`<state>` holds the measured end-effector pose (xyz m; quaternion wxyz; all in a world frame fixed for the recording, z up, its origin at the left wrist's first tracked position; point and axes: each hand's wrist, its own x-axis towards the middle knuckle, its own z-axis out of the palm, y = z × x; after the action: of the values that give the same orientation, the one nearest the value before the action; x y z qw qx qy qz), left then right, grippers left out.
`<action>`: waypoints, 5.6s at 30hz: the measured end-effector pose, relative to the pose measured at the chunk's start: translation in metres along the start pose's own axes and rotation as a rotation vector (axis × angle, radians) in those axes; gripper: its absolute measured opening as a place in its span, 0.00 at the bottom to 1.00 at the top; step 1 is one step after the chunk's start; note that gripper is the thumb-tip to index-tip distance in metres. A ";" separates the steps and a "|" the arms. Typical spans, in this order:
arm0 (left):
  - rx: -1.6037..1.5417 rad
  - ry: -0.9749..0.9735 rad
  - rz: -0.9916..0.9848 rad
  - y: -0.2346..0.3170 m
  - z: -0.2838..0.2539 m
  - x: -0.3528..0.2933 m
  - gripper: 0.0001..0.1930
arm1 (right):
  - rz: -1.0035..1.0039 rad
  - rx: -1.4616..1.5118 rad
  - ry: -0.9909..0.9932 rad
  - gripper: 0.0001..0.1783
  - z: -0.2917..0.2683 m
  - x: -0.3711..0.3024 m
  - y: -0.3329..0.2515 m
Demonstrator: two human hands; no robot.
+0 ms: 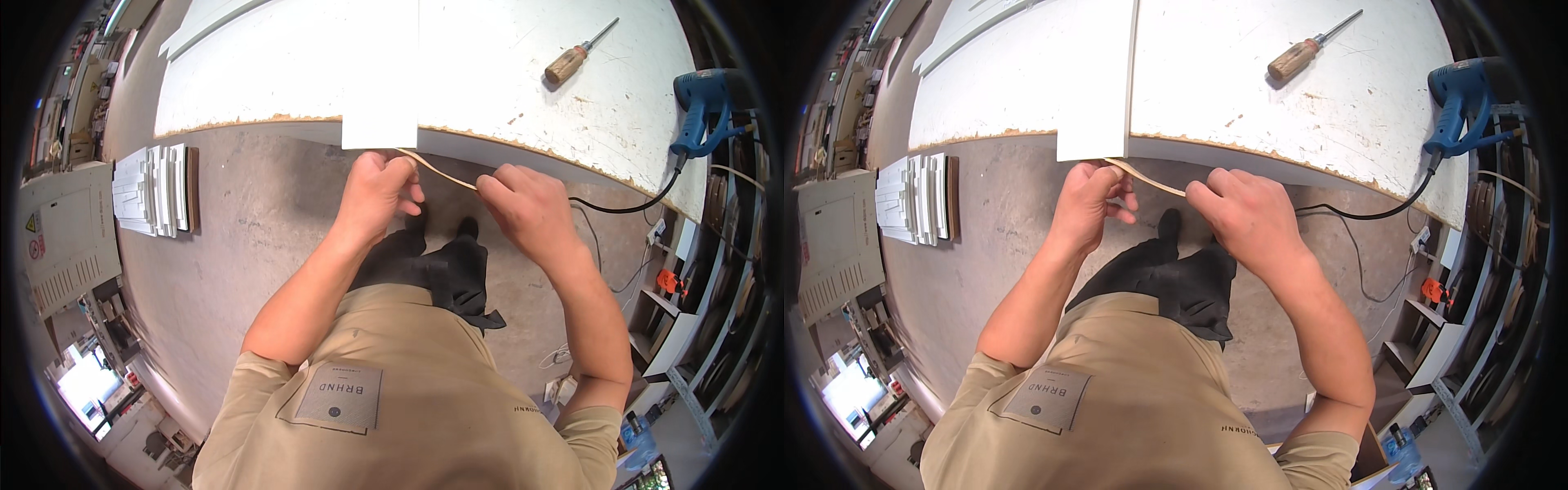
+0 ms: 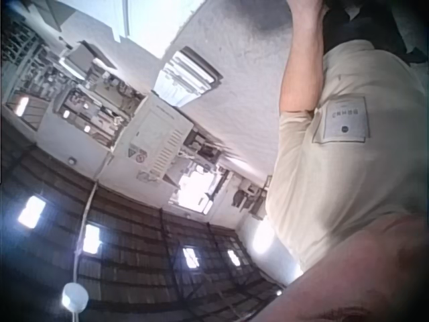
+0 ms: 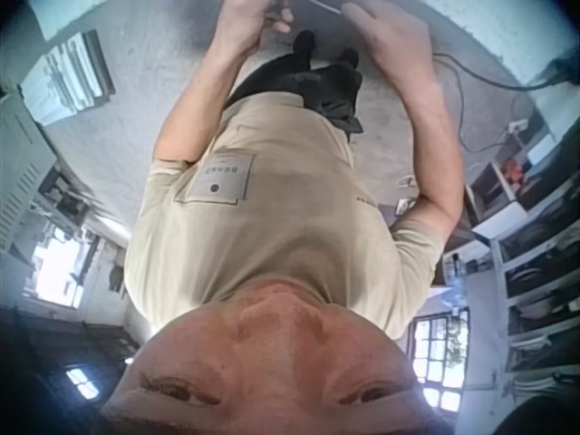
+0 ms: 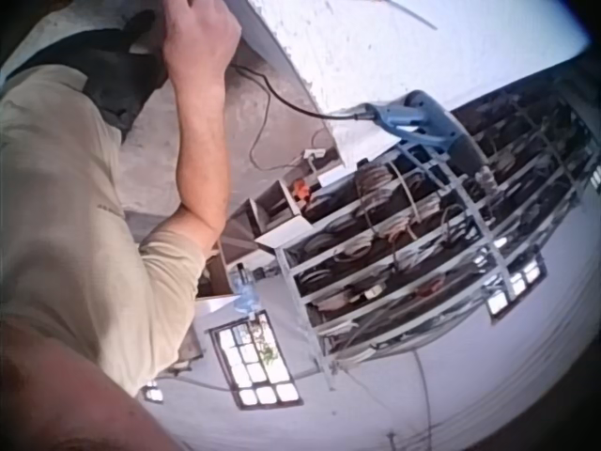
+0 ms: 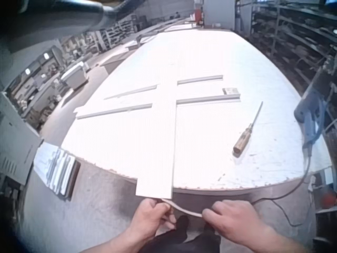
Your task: The person heats a thin wooden strip with a heat gun, then presses it onto the edge of a white board. They use a screwdriver to trim excess material and a utility knife to cut the strip to length. The process is repeated on multiple board edges.
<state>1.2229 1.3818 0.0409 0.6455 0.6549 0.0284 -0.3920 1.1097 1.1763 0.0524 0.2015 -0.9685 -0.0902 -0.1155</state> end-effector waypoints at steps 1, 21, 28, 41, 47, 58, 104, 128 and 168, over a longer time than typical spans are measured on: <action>0.000 -0.004 0.001 -0.001 -0.001 0.000 0.14 | -0.001 0.000 -0.001 0.09 0.000 0.001 0.001; 0.038 0.037 0.017 0.003 0.006 -0.003 0.15 | -0.065 -0.028 -0.060 0.09 -0.006 0.010 0.011; 0.680 -0.127 0.268 0.024 -0.029 -0.025 0.16 | -0.045 -0.041 -0.060 0.08 -0.007 0.009 0.013; 1.629 -0.735 1.169 0.106 -0.032 0.068 0.25 | 0.033 -0.023 -0.111 0.08 -0.006 0.005 -0.005; 1.410 -0.915 1.263 0.103 -0.018 0.089 0.13 | 0.107 0.018 -0.167 0.09 -0.014 0.006 -0.009; 1.407 -0.978 1.240 0.104 -0.012 0.089 0.10 | 0.219 0.136 -0.135 0.13 -0.007 0.004 -0.029; 1.402 -1.027 1.102 0.107 0.001 0.100 0.20 | 0.385 0.153 0.033 0.19 0.006 -0.037 -0.082; 1.426 -1.024 1.137 0.116 0.013 0.111 0.13 | 0.967 0.153 0.601 0.21 -0.037 -0.007 0.056; 1.492 -1.030 1.142 0.123 0.020 0.108 0.13 | 0.945 -0.299 0.193 0.17 -0.047 0.103 0.110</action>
<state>1.3551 1.2938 0.0855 0.1042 0.5563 -0.8047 -0.1794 1.2239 1.0708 0.0800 0.0984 -0.9066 0.3946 -0.1124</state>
